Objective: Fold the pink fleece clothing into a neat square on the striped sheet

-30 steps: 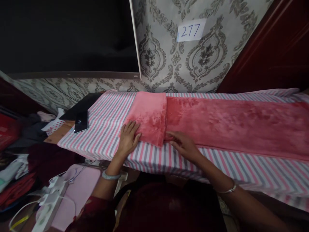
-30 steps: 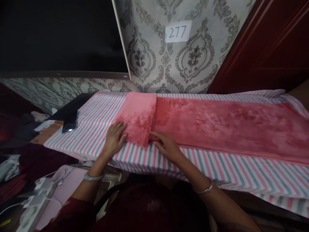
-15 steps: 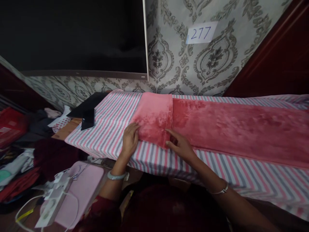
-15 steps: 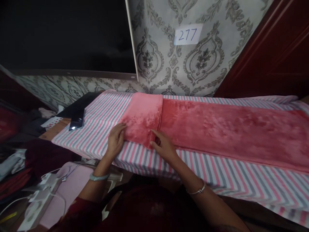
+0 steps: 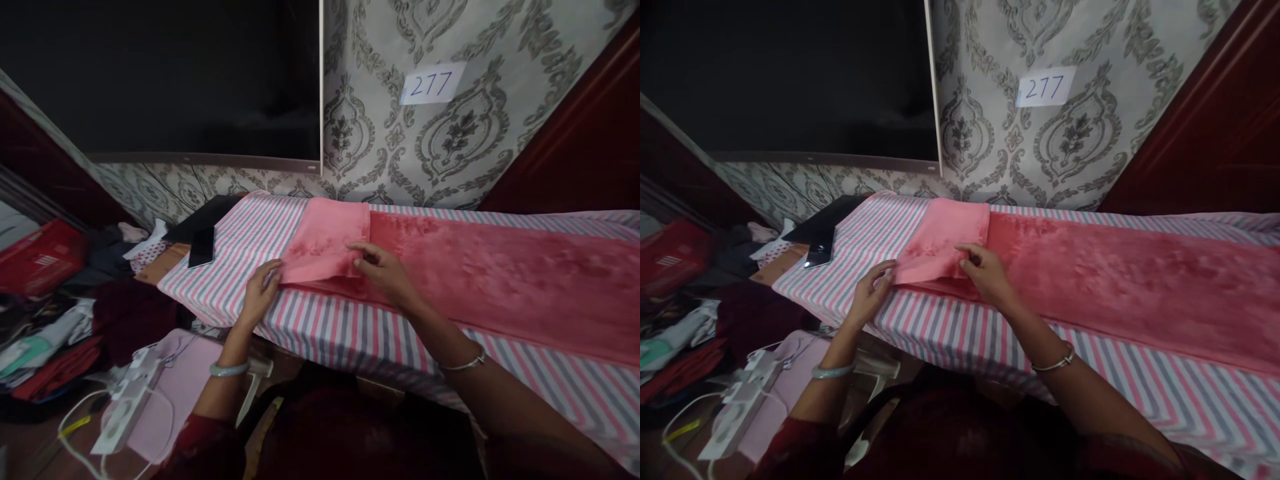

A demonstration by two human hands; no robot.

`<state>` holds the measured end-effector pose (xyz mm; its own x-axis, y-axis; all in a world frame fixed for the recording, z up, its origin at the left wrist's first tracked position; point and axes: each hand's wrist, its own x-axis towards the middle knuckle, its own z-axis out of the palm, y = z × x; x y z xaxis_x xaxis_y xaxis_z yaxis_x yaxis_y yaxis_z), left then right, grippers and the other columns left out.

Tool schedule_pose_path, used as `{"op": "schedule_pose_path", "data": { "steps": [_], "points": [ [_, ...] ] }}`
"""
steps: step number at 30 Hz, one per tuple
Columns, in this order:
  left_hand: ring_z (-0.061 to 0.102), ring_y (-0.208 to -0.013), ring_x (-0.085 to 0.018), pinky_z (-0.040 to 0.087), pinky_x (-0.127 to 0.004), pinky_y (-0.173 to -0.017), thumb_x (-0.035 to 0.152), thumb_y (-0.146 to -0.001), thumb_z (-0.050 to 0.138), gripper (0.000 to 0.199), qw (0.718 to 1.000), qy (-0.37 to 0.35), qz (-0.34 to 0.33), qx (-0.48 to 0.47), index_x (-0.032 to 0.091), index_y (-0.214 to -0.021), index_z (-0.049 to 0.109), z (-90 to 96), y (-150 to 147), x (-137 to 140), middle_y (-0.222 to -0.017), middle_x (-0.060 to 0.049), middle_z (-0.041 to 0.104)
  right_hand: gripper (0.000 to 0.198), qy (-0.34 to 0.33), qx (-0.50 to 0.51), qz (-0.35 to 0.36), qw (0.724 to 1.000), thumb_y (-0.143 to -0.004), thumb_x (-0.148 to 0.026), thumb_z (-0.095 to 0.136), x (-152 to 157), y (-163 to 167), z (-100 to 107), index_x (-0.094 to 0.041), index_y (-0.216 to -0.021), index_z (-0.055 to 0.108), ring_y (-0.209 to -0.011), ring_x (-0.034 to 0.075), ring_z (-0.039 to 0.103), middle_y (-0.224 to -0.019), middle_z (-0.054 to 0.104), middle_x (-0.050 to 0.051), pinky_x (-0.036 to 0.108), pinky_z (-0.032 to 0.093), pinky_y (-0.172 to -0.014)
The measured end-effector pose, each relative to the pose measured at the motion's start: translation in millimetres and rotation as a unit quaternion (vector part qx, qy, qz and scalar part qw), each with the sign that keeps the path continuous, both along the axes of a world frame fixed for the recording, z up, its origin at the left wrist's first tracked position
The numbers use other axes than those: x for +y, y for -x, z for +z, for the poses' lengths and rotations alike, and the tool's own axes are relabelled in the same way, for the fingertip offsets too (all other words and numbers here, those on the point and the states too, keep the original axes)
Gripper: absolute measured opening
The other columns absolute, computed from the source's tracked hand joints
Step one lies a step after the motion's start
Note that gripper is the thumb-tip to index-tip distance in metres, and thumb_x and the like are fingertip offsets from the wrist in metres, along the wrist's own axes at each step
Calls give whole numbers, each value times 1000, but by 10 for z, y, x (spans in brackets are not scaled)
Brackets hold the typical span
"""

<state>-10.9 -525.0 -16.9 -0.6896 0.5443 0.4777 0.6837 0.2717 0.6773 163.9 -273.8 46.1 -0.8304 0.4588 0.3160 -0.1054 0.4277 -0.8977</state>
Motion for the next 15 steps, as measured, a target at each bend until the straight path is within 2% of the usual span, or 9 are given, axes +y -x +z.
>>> {"op": "schedule_pose_path", "data": {
  "steps": [5,8,11,15],
  "points": [
    [62,-124,-26,51,-47,-107,43,-93,58,37,996,43,-41,68,23,-122,66,4,112,-38,-130,-10,69,42,-21,12,0,1000,-79,-32,58,30,122,104,-17,-116,73,-61,13,45,-68,52,-3,26,37,-57],
    [62,-123,-27,50,-47,-107,43,-93,59,36,989,63,-62,116,21,-120,67,27,157,18,-128,-11,70,41,-54,19,-8,998,-81,-28,57,47,158,139,-16,-117,73,-61,13,45,-71,55,-1,27,38,-57],
    [64,-118,-27,52,-46,-103,41,-94,58,32,982,82,-58,161,20,-118,66,64,174,77,-122,-11,71,41,-119,28,-16,992,-81,-22,55,59,171,168,-16,-117,73,-63,14,49,-79,60,1,28,42,-62],
    [66,-97,-25,54,-42,-89,31,-97,51,20,968,116,-20,221,19,-101,66,135,154,137,-100,-10,72,37,-216,44,-28,975,-84,-16,53,83,162,145,-18,-115,73,-70,16,54,-84,61,3,31,47,-70]
  ]
}}
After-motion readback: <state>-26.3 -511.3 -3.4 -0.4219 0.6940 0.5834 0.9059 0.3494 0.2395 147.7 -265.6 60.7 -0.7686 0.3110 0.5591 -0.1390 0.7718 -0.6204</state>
